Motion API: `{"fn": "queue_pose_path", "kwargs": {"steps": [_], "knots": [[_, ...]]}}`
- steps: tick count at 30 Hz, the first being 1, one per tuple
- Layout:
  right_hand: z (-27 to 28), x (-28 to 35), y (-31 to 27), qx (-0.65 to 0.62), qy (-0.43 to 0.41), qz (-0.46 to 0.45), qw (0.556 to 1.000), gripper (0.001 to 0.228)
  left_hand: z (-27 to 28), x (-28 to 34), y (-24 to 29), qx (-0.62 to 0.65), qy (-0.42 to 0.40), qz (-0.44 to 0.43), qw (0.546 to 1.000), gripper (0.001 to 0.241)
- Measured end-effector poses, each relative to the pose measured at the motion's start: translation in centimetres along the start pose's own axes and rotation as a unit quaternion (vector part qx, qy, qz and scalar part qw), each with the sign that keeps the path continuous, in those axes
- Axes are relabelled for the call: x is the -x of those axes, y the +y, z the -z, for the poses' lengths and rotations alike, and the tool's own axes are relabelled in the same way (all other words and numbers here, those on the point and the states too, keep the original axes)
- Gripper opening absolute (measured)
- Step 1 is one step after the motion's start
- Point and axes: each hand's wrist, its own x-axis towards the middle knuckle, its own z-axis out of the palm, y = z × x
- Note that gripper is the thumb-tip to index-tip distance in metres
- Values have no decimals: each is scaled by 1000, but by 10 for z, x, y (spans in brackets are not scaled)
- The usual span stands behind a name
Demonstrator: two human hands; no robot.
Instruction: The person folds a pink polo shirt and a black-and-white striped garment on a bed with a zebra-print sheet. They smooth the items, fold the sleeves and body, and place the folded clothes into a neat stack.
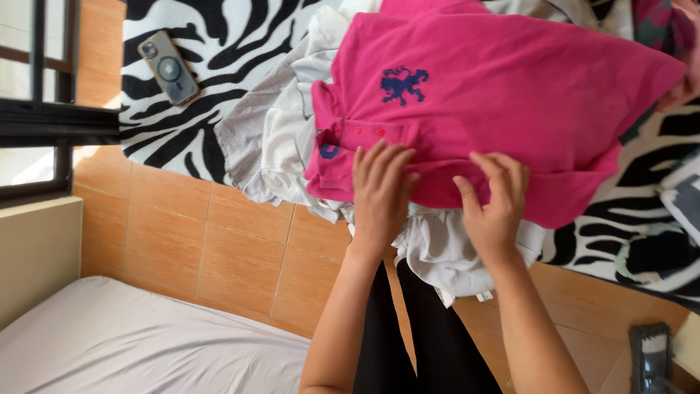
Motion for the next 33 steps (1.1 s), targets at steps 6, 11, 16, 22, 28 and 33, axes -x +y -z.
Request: {"fn": "queue_pose_path", "kwargs": {"steps": [6, 11, 16, 22, 28, 33], "knots": [[75, -12, 78, 221, -49, 114, 967, 55, -46, 3, -4, 91, -46, -25, 994, 43], [149, -4, 142, 292, -196, -23, 936, 55, -63, 6, -23, 29, -34, -27, 999, 19], [192, 11, 202, 325, -235, -125, 908, 34, -62, 4, -12, 7, -39, -34, 999, 19], [157, 7, 136, 233, 13, -132, 964, 49, -69, 42, 52, -29, 68, -45, 996, 24], [90, 89, 172, -278, 225, -478, 803, 31, -120, 128, 76, 317, -77, 298, 897, 30], [71, 94, 175, -479, 182, -665, 543, 32, -130, 86, 96, 486, -59, 457, 743, 50]]}}
